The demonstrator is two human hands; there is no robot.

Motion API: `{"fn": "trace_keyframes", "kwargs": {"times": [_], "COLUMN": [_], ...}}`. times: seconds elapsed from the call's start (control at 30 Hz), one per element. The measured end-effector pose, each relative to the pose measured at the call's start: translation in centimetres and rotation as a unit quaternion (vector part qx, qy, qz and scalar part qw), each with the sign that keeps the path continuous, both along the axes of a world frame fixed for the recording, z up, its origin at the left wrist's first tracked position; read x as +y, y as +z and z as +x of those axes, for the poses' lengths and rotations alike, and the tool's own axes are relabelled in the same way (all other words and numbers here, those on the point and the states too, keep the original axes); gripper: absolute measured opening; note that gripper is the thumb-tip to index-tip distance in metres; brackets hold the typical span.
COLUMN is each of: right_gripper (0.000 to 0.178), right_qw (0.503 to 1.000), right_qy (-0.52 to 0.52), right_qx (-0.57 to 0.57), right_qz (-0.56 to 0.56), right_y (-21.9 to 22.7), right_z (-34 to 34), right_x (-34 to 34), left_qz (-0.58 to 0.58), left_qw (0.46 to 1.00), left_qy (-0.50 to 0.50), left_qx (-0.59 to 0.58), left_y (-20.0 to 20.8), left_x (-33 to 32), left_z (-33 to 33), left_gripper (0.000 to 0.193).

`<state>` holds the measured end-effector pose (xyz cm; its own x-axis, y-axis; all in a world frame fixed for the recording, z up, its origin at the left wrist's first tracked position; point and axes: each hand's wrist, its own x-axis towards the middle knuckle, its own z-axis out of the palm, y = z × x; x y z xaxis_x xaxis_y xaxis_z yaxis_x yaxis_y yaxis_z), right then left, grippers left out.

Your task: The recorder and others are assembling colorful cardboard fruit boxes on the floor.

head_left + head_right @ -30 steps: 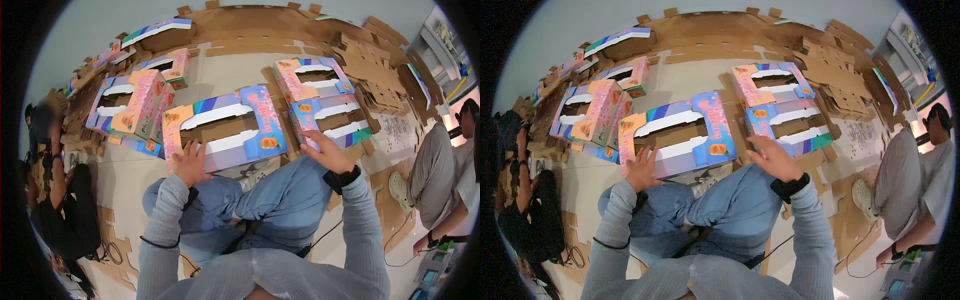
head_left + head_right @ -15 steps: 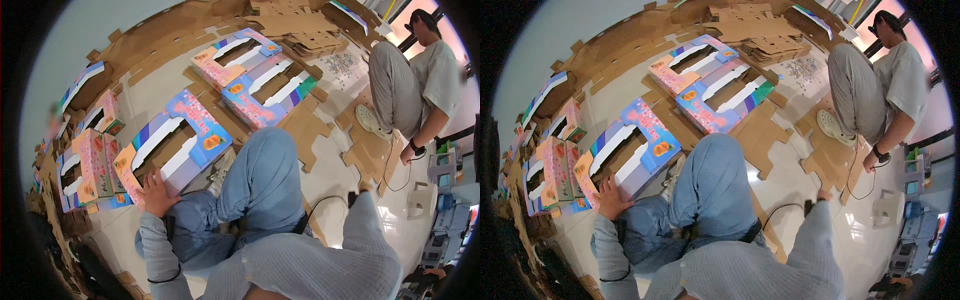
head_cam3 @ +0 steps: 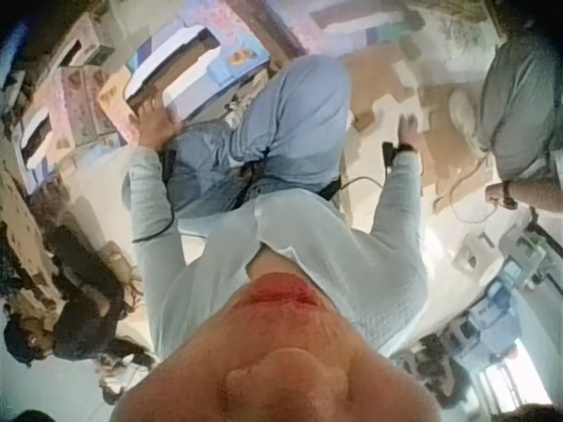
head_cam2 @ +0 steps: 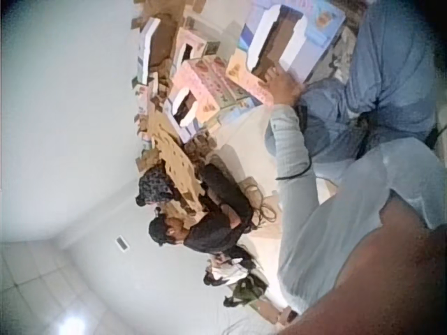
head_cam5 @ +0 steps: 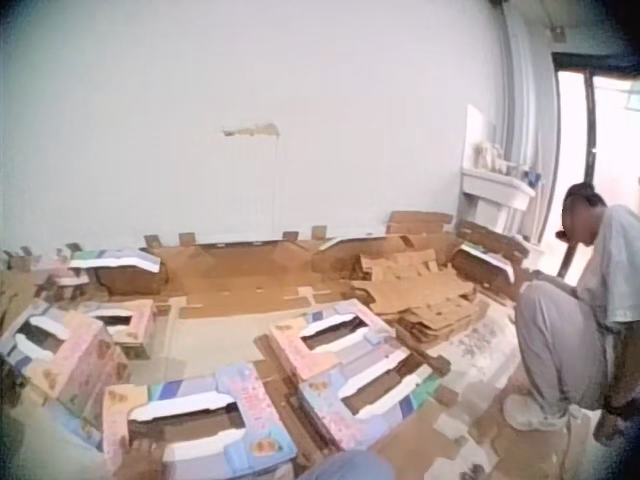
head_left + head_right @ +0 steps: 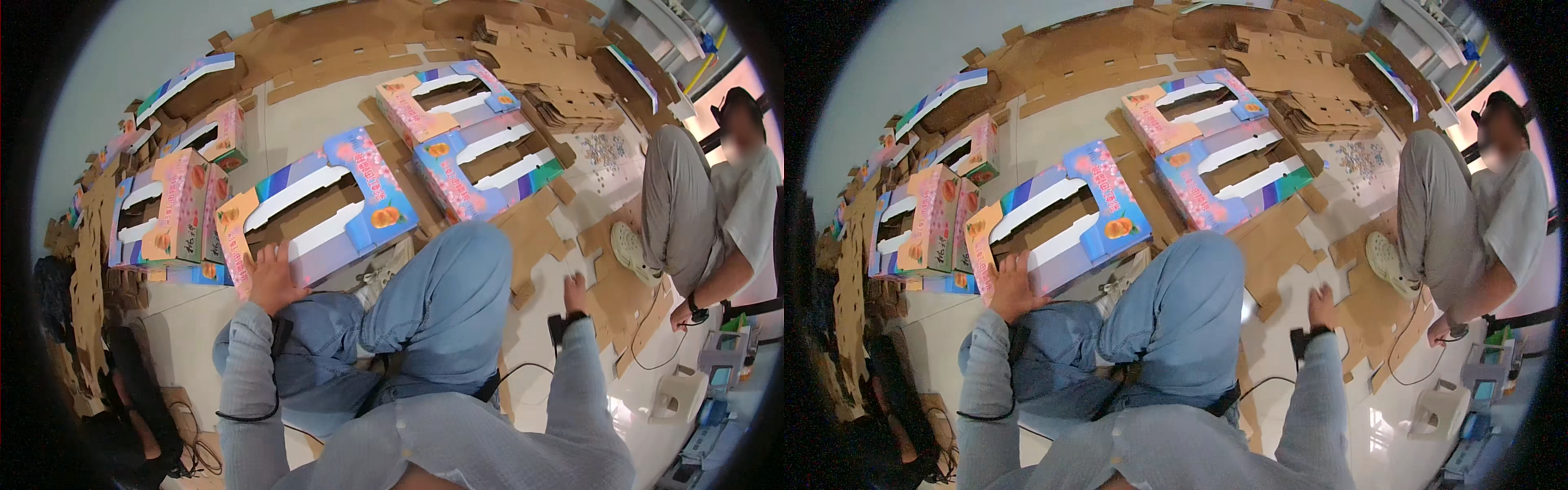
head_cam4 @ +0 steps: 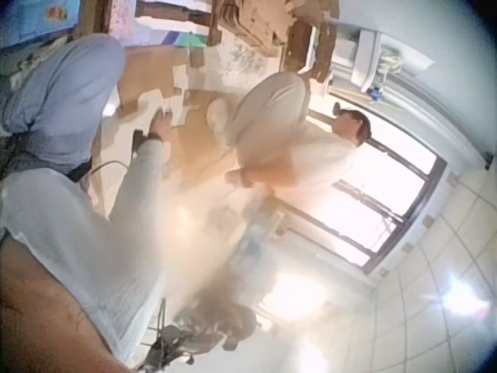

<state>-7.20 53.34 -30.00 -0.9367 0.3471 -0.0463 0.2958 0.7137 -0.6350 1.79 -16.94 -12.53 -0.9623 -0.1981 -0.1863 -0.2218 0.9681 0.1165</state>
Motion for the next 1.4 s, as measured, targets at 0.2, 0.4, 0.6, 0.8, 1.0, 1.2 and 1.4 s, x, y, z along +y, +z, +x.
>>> {"fn": "trace_keyframes", "kwargs": {"times": [0.2, 0.4, 0.6, 0.8, 1.0, 1.2, 1.4], "right_gripper": [0.060, 0.070, 0.080, 0.068, 0.084, 0.091, 0.048], "right_qw": [0.966, 0.950, 0.952, 0.977, 0.952, 0.967, 0.800], "right_qy": [0.222, 0.074, 0.051, 0.075, 0.206, 0.112, -0.080], "right_qx": [0.115, 0.237, 0.196, 0.044, 0.067, -0.127, -0.453], "right_qz": [0.066, 0.188, 0.230, 0.196, 0.215, 0.193, 0.386], "right_y": [8.2, 9.4, 10.8, 5.3, 2.8, 0.1, 3.9], "right_z": [-14.2, -24.2, -29.6, -27.9, -23.9, -14.5, 10.4], "right_x": [-13.6, -11.7, -9.0, -11.7, -11.8, 3.6, 22.7], "left_qz": [-0.019, -0.031, -0.031, -0.039, -0.045, -0.035, -0.050], "left_qw": [1.000, 0.999, 0.999, 0.999, 0.999, 0.999, 0.998], "left_qy": [-0.011, -0.011, 0.001, -0.002, -0.008, -0.013, -0.014], "left_qx": [0.010, 0.011, -0.019, -0.018, -0.011, 0.038, 0.024], "left_y": [-0.7, -0.9, -0.5, -0.8, -0.8, -1.0, -1.0], "left_x": [-0.2, 0.1, 0.5, 0.5, 0.5, 0.4, 0.1], "left_z": [0.0, -0.2, -0.7, -0.9, -0.7, -0.1, 0.2], "left_gripper": [0.106, 0.106, 0.108, 0.107, 0.107, 0.106, 0.107]}}
